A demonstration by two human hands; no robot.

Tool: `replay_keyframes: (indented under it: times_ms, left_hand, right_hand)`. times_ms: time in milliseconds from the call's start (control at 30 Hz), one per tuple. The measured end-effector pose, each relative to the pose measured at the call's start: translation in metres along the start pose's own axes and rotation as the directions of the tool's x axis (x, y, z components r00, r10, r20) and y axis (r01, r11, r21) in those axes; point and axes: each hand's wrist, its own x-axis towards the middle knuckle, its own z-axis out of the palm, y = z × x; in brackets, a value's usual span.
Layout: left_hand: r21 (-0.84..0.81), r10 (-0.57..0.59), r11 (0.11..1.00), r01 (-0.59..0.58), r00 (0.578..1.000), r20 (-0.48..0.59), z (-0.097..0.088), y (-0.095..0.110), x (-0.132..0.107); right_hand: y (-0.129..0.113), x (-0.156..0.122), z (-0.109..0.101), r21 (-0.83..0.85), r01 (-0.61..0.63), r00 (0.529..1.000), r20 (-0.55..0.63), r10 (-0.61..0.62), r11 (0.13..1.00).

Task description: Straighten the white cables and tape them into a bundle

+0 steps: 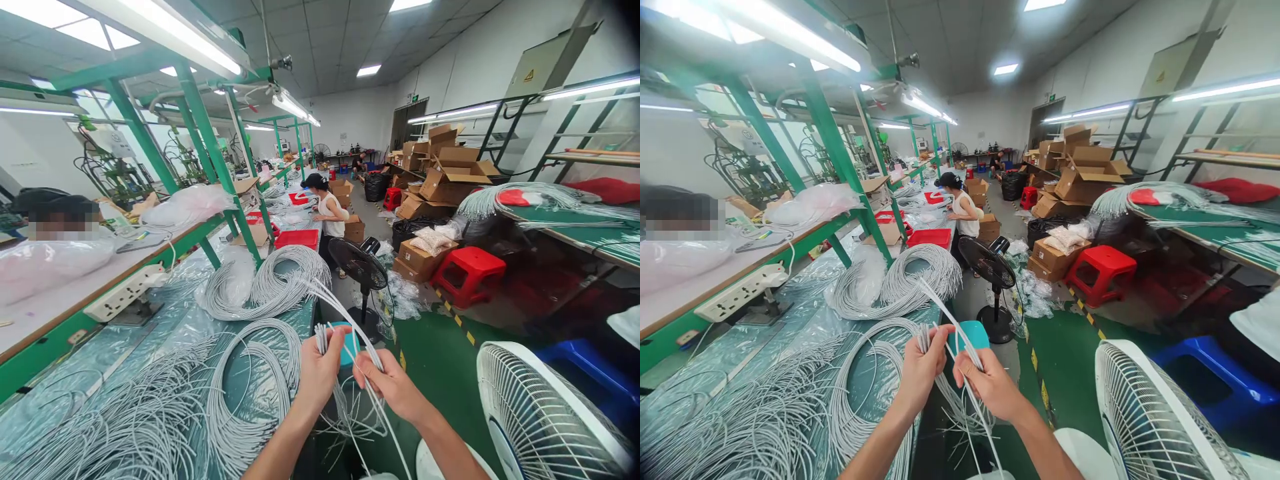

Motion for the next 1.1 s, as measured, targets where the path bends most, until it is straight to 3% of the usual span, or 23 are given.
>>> replay_keyframes:
  times_ms: [133, 367, 600, 733, 833, 1000, 1100]
  left_hand:
    - [0.087, 0.038, 0.995, -0.044, 0.997, 0.070, -0.001, 0.000, -0.001]
    - [0.105, -0.029, 0.994, 0.006, 0.976, 0.217, -0.007, 0.002, 0.000]
    - [0.063, 0.043, 0.997, -0.047, 0.997, 0.060, 0.000, -0.008, 0.002]
    - [-0.030, -0.046, 0.998, 0.048, 0.995, 0.083, 0.008, -0.009, -0.001]
    - [-0.031, -0.052, 0.998, 0.056, 0.993, 0.108, 0.009, -0.006, -0.002]
    - [0.034, -0.033, 0.999, 0.028, 0.988, 0.151, 0.006, -0.003, -0.001]
    - [0.032, -0.022, 0.999, 0.018, 0.994, 0.108, 0.009, -0.004, 0.000]
  right_hand:
    - [-0.002, 0.001, 0.005, 0.073, -0.043, 0.999, 0.001, 0.043, 0.996]
    - [0.000, 0.004, 0.002, 0.032, -0.066, 0.996, 0.057, 0.064, 0.997]
    - [0.003, 0.009, 0.007, -0.005, -0.057, 0.998, 0.015, 0.057, 0.998]
    - [-0.001, 0.007, 0.008, -0.179, 0.029, 1.000, -0.004, -0.030, 0.983]
    - [-0.007, 0.005, 0.008, -0.250, 0.053, 0.998, -0.024, -0.061, 0.967]
    - [-0.011, 0.005, 0.010, -0.233, 0.032, 0.999, -0.002, -0.033, 0.972]
    - [-0.004, 0.006, 0.013, -0.182, -0.005, 0.999, -0.049, -0.004, 0.983]
